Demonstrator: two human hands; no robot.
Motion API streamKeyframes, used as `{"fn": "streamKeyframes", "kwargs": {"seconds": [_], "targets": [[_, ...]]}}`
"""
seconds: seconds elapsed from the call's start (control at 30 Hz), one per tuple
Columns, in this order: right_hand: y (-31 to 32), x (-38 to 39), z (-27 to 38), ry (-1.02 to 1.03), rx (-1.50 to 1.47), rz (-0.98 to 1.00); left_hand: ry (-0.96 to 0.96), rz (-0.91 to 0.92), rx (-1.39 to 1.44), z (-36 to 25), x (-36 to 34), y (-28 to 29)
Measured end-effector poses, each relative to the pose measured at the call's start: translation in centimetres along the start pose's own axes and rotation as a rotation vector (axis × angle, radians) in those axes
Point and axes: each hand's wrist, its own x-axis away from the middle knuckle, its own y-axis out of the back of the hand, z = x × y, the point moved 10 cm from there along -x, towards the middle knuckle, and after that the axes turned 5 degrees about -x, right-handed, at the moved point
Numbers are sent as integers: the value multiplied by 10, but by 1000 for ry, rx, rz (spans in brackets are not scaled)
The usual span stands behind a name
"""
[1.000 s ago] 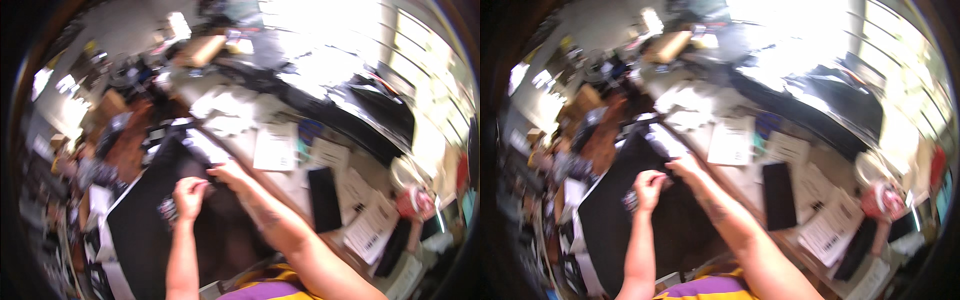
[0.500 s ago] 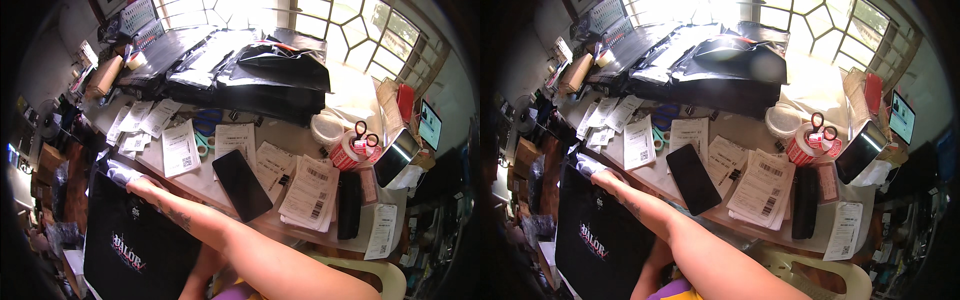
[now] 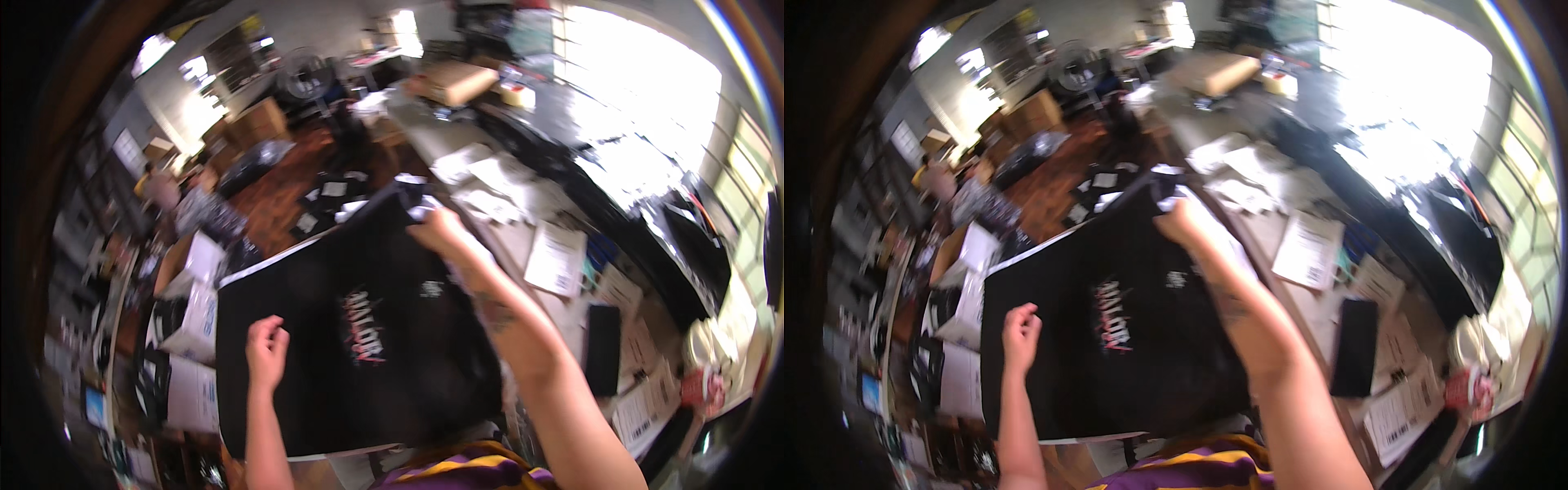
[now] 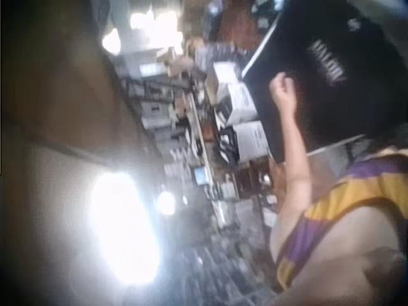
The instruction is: The person folds several t-shirts individually and places each one into a clear plastic sleeve.
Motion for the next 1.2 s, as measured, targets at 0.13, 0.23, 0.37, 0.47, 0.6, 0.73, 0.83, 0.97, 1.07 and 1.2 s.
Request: {"fn": "streamKeyframes", "kwargs": {"seconds": [0.13,0.23,0.37,0.47,0.6,0.73,0.83,0.97,1.07,1.2], "targets": [[-4,11,-22,-221,-841,250,533,-104,-807,265,22,112],[27,59,-25,-413,-935,167,655,-81,-730,330,49,151],[66,93,-106,-533,-549,122,412,-214,-727,262,-8,93],[50,90,-115,-447,-553,179,475,-105,-576,260,-15,79],[49,83,-99,-469,-567,156,540,-5,-724,240,-22,69],[62,76,-102,-445,-555,239,579,51,-780,239,-24,65],[69,79,-110,-467,-738,157,513,11,-622,238,-27,79],[109,95,-104,-352,-946,53,511,-243,302,227,2,162],[138,79,-67,-81,-769,-58,498,-387,724,199,12,226],[70,-37,-20,-177,-934,425,462,-367,342,214,-49,275]]}}
